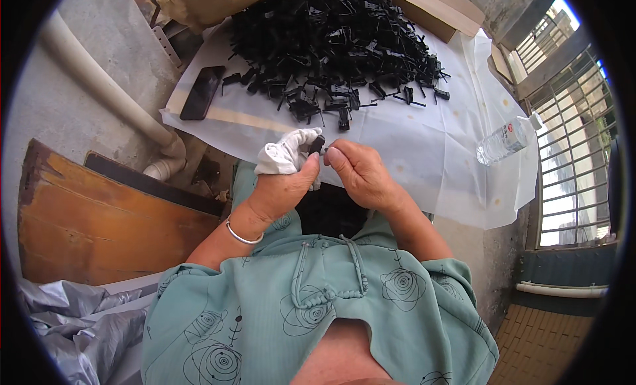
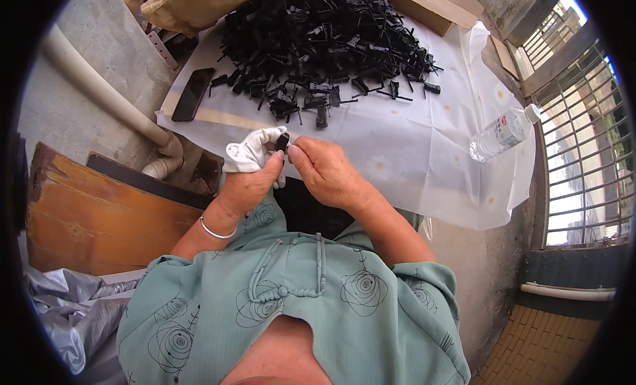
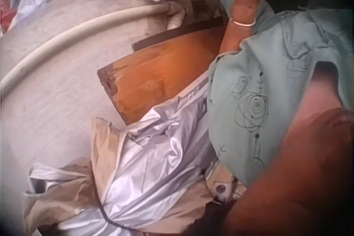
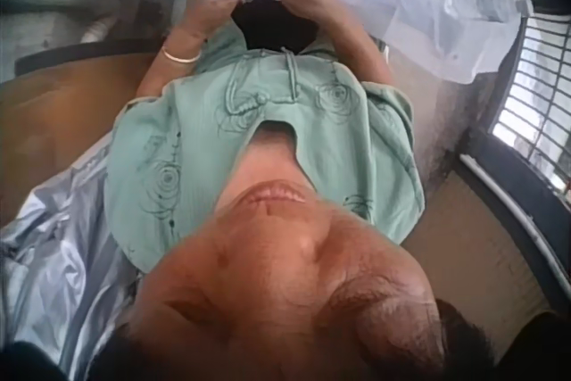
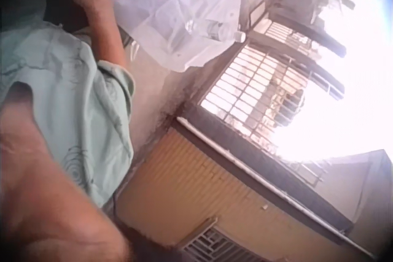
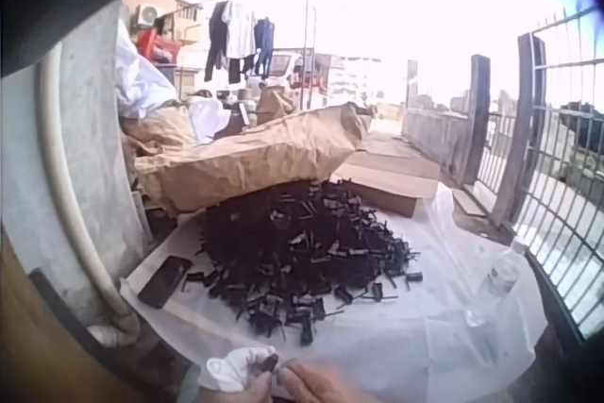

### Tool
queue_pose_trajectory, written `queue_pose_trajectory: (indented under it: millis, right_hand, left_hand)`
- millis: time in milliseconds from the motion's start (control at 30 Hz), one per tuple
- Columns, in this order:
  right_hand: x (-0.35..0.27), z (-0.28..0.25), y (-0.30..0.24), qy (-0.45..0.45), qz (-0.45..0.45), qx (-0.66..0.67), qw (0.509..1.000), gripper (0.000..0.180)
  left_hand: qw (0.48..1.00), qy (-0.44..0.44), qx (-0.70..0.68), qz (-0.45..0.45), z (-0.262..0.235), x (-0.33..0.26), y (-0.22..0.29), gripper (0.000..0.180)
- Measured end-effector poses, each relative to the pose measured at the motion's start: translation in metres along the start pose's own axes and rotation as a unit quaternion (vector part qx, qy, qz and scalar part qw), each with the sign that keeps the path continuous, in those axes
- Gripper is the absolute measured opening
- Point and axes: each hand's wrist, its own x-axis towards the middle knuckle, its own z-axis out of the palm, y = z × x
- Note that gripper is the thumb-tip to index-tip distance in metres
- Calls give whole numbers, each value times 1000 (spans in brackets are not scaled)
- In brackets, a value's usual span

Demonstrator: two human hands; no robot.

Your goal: Cleaning small black plastic components by wiping them with a white cloth.

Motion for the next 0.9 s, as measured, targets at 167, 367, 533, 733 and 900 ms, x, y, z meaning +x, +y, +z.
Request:
queue_pose_trajectory:
  millis: [167,367,533,733,900]
  right_hand:
    - [0,11,5,28,31,2,999,25]
    - [-6,35,37,54,135,79,986,26]
    - [-5,34,36,61,147,166,973,29]
    - [-8,19,30,9,94,260,961,30]
    - [-8,25,34,15,181,193,964,29]
  left_hand:
    - [971,43,192,133,7,2,-13,28]
    - [900,39,378,212,7,6,-22,28]
    - [898,68,376,219,9,6,-27,29]
    - [959,43,255,114,16,3,-10,24]
    - [895,43,387,218,15,5,-16,24]
